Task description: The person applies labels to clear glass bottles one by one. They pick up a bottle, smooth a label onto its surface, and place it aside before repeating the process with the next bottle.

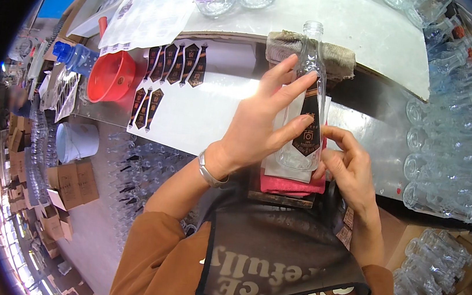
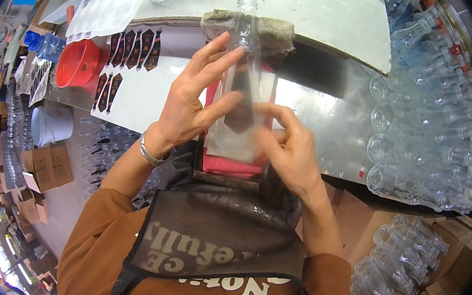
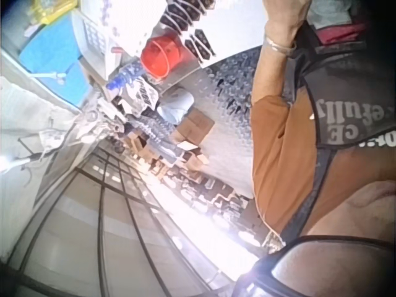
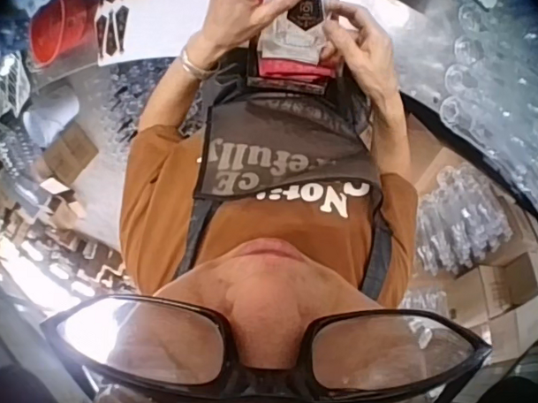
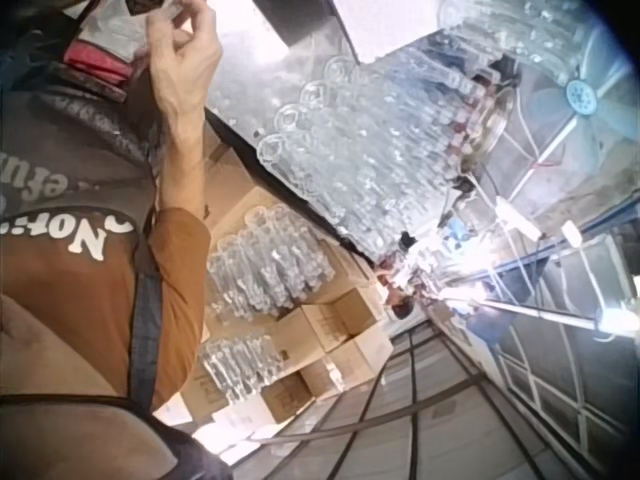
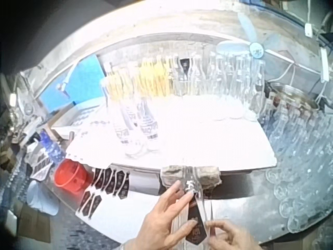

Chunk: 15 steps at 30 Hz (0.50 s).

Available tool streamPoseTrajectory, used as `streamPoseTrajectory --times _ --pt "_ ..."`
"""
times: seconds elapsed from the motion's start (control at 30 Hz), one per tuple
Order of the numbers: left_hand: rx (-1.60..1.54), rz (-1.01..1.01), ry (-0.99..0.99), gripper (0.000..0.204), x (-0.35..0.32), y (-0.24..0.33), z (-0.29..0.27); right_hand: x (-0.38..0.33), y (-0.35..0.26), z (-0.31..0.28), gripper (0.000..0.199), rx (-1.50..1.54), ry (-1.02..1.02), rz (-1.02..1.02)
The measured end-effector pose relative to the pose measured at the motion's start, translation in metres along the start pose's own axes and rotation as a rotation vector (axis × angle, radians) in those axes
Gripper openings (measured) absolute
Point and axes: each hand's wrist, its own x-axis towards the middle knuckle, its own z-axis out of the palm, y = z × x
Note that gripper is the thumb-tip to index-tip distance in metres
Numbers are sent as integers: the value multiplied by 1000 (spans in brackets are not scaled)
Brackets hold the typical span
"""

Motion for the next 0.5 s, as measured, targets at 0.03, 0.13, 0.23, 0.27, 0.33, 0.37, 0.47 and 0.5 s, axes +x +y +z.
streamPoseTrajectory --times 0.03,0.13,0.23,0.27,0.33,0.37,0.47,0.5 --pt "23 16 -5 61 2 0 -1 3 -1 1 44 45 38 -5" --pt "33 16 -30 62 5 0 -1 9 -5 8 45 99 107 -1" --pt "10 6 -24 62 5 0 -1 13 -2 14 47 -41 125 -112" --pt "9 7 -23 62 5 -1 -1 14 -2 14 48 -54 128 -117" --pt "6 9 -23 62 5 -1 -1 14 -3 15 49 -80 134 -125" --pt "14 6 -23 61 5 -1 -1 14 -4 15 49 -88 139 -129" --pt "13 2 -28 60 4 0 -1 13 -6 16 50 -123 155 -125" --pt "0 7 -30 60 6 -2 -1 14 -7 15 51 -143 161 -120"
